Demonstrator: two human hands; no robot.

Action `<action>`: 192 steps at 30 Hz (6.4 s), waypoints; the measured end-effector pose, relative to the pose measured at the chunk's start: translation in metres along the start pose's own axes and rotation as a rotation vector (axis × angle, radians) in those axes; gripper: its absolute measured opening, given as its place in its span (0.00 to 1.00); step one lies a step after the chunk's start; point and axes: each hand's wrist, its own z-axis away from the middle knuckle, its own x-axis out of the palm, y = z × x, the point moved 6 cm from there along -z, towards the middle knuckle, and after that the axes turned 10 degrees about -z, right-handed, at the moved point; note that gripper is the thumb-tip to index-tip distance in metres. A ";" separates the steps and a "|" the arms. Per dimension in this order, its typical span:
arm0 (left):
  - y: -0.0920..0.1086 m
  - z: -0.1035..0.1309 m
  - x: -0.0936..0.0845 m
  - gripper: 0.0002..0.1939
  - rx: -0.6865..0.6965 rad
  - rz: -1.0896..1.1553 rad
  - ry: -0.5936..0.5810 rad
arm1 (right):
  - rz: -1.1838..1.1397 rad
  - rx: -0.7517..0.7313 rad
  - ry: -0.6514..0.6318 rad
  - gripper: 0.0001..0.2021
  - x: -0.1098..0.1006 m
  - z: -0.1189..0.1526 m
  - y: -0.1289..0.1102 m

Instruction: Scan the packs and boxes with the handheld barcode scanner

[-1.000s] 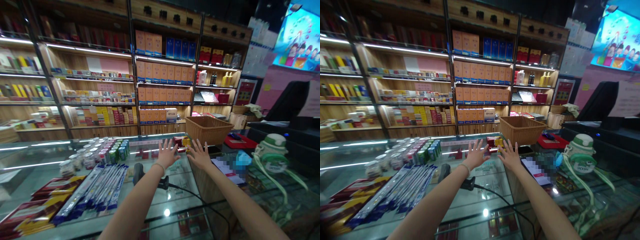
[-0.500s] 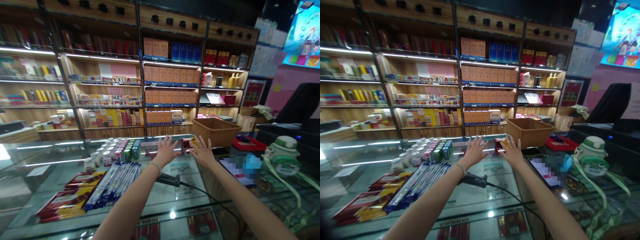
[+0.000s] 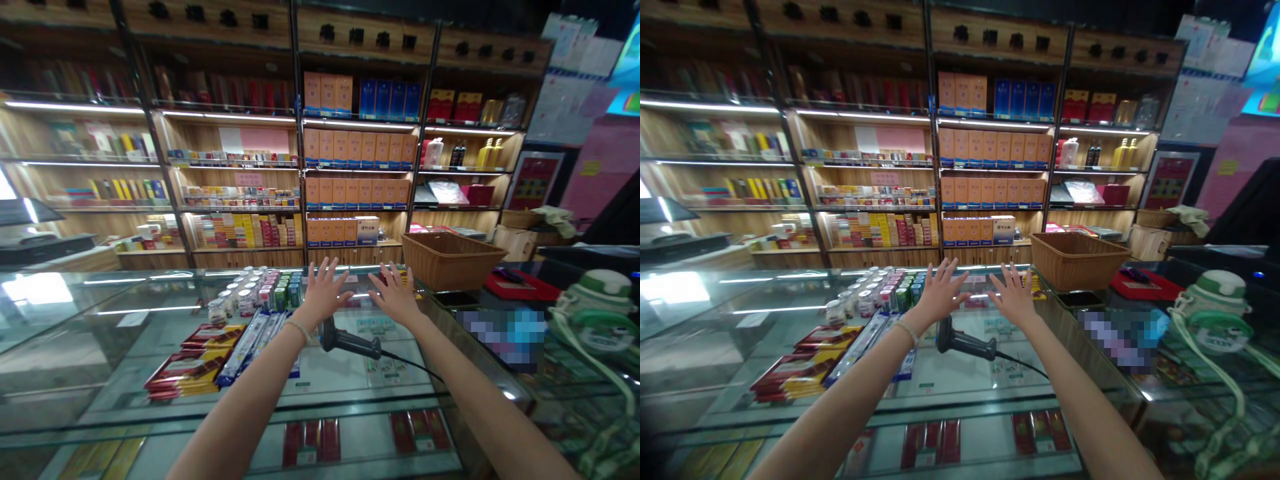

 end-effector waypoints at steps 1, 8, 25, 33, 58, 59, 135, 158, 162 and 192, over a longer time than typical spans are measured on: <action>-0.004 0.003 -0.003 0.30 -0.006 -0.002 0.007 | -0.006 -0.005 0.008 0.25 -0.004 -0.001 -0.006; -0.030 0.030 -0.029 0.25 -0.064 -0.007 0.079 | -0.077 -0.068 0.101 0.20 -0.031 -0.001 -0.058; -0.096 0.127 -0.053 0.22 -0.138 -0.106 0.077 | -0.187 -0.086 0.094 0.19 -0.028 0.021 -0.140; -0.147 0.164 -0.064 0.20 -0.248 -0.151 0.049 | -0.215 -0.154 0.040 0.23 -0.022 0.019 -0.184; -0.264 0.279 -0.070 0.24 -0.411 -0.253 -0.093 | -0.475 -0.312 -0.177 0.30 0.007 0.029 -0.331; -0.266 0.281 -0.070 0.24 -0.401 -0.235 -0.109 | -0.478 -0.314 -0.200 0.31 0.006 0.030 -0.334; -0.161 0.137 -0.058 0.35 -0.222 -0.127 0.085 | -0.331 -0.213 0.066 0.29 -0.014 -0.019 -0.201; -0.086 0.033 0.002 0.33 -0.236 -0.029 0.185 | -0.138 -0.139 0.128 0.28 -0.006 -0.041 -0.086; -0.080 0.026 0.010 0.31 -0.239 -0.017 0.194 | -0.134 -0.124 0.121 0.27 -0.002 -0.041 -0.077; -0.048 0.038 0.006 0.35 -0.163 0.001 0.264 | -0.185 -0.280 0.221 0.33 -0.022 -0.019 -0.088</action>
